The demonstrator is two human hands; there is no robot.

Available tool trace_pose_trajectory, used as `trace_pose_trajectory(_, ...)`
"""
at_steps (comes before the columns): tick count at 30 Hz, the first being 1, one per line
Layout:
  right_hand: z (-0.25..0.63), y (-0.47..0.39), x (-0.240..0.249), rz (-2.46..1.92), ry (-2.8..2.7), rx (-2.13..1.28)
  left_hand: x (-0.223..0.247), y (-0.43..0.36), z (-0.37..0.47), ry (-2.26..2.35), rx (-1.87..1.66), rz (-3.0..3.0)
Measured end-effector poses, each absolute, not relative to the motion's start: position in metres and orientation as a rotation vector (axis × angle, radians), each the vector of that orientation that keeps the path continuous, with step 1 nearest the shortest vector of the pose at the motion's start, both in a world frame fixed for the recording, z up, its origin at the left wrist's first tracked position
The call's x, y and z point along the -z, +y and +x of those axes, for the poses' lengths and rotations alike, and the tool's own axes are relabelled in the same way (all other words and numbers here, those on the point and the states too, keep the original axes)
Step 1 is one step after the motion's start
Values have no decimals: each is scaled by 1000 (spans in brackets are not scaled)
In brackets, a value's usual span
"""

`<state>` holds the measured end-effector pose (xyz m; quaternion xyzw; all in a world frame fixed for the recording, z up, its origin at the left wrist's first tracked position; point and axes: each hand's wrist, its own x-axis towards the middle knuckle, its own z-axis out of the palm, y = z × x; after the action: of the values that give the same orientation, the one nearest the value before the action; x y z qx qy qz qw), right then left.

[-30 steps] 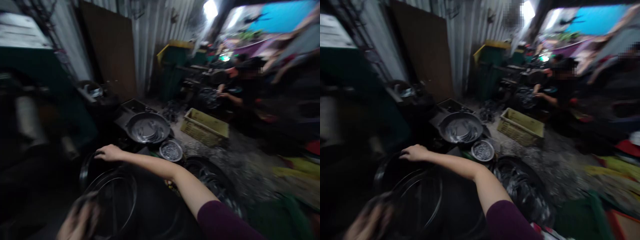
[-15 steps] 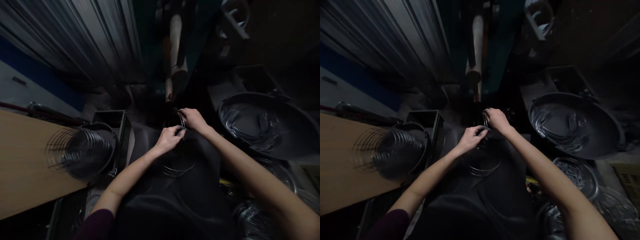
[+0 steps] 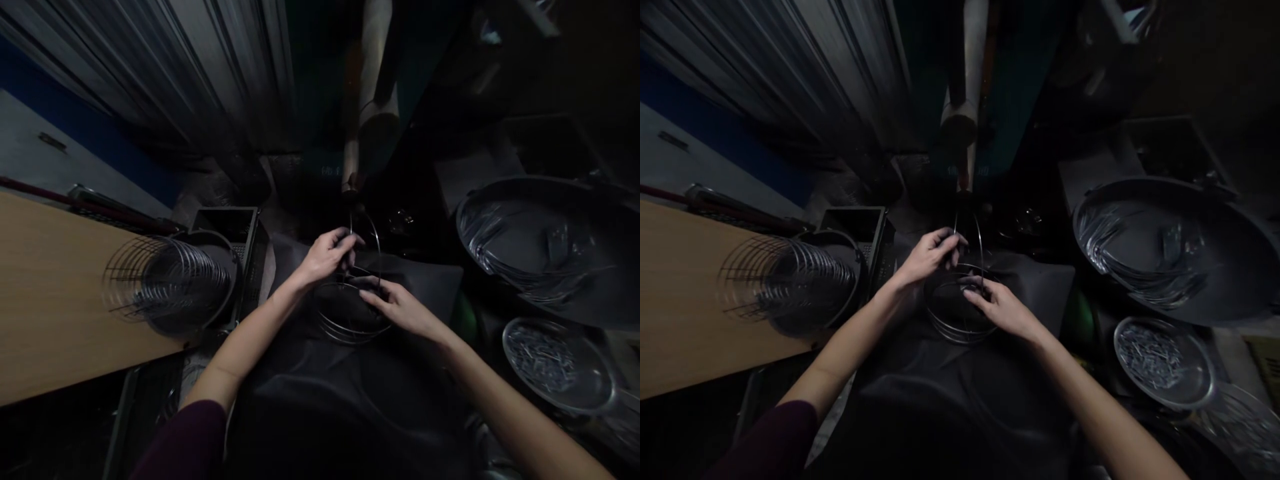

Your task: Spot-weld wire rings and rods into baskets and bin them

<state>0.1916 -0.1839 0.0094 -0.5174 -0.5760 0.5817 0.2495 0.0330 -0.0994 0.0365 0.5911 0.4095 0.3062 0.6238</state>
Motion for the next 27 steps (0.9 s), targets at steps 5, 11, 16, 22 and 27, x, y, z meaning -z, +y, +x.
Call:
trace_pose_trajectory(5, 193, -175, -4, -1382, -1484, -1761, -39, -105, 25, 1034, -645, 1560)
trace_pose_trajectory(11, 208, -158, -14, -1443, -1111, -1565, 17, -195, -24, 924, -347, 2382)
trace_pose_trajectory(16, 190, -157, -14, -1442, -1069, -1630, 64, -194, -18, 1059, -226, 2568)
trace_pose_trajectory(22, 181, -132, -27, -1399, -1145, -1548, 36, -138, -15, 1084, -632, 2501)
trace_pose_trajectory(27, 187, -87, -57, -1326, -997, -1526, 36, -101, -6, 1023, -1281, 2252)
